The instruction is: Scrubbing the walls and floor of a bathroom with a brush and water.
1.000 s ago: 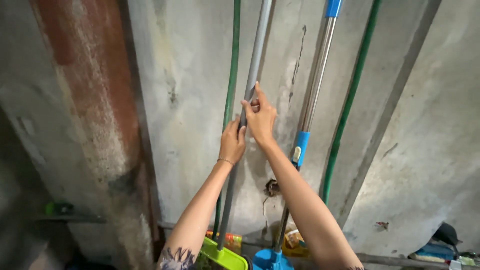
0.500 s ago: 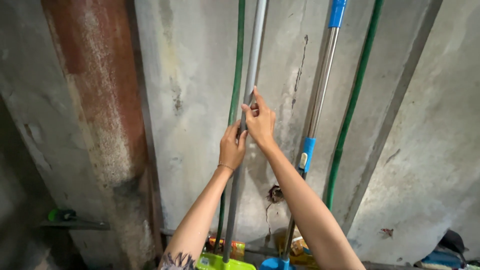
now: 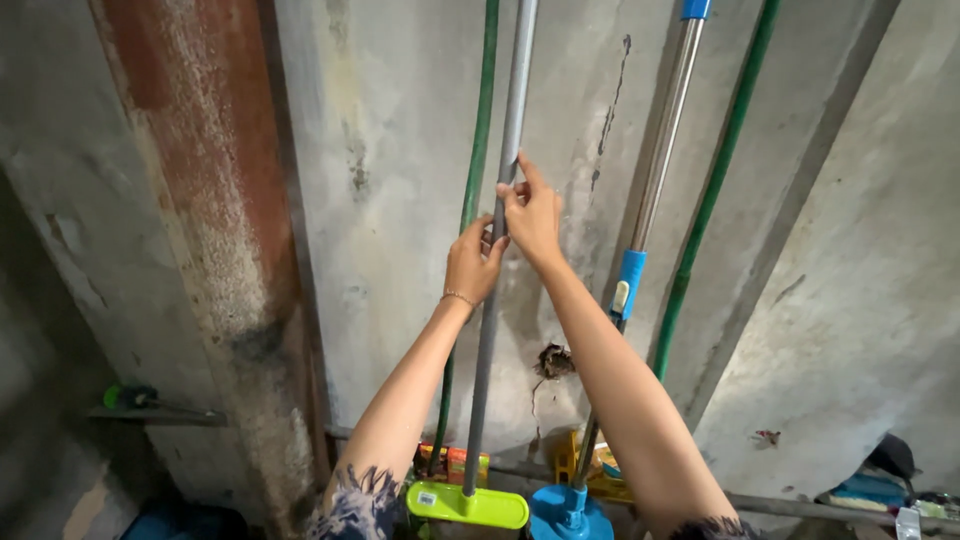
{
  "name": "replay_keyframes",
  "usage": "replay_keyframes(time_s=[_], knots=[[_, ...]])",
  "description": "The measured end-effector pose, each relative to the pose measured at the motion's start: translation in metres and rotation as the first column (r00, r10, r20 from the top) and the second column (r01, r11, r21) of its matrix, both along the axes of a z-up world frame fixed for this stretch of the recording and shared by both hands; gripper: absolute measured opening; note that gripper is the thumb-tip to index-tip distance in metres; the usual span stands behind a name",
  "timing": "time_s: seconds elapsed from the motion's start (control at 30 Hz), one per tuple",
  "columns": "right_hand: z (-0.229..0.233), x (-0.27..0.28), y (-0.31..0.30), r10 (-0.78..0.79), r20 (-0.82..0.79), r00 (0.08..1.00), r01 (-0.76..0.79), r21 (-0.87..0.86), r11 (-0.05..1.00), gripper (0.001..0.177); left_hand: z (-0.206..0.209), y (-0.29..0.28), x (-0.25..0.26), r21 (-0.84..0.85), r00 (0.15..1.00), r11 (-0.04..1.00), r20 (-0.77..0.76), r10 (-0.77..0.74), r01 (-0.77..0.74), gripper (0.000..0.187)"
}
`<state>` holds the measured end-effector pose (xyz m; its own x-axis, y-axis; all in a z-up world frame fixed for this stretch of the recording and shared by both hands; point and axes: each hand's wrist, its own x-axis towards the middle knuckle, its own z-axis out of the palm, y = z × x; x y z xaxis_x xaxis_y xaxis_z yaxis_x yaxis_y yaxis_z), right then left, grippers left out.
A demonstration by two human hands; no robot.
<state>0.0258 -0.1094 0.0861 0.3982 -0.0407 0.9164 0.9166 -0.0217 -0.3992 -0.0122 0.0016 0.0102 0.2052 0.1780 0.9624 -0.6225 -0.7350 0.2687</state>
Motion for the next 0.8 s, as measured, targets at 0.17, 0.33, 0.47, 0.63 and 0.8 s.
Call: replay_keyframes(time_s=[0.17,0.33,0.47,0.63,0.8], knots=[[0.000,0.000,-0.005,-0.061,0.027,0.998,0.061,0.006,0.998,0.059,0.021,-0.014,-0.034,0.025,0.991,1.000,-0.133,0.010,-0.006,0.031],[-0.001,-0.005,-0.007,-0.037,0.030,0.999,0.037,0.018,0.999,0.059,0.035,-0.008,-0.033,0.075,0.989,0.997,-0.149,0.015,-0.004,0.027],[-0.002,-0.001,-0.008,-0.030,0.049,0.998,0.029,0.029,0.999,0.059,0.043,-0.004,-0.031,0.032,0.980,0.999,-0.201,-0.001,0.008,0.025],[-0.001,-0.013,-0.011,-0.033,0.019,0.999,0.032,0.012,0.999,0.058,0.044,-0.002,-0.024,0.036,0.980,0.999,-0.197,-0.019,0.027,0.023],[0.002,-0.020,-0.011,-0.050,0.003,0.999,0.049,0.013,0.999,0.056,0.049,-0.004,-0.035,0.060,0.981,0.998,-0.194,0.006,0.006,0.025]])
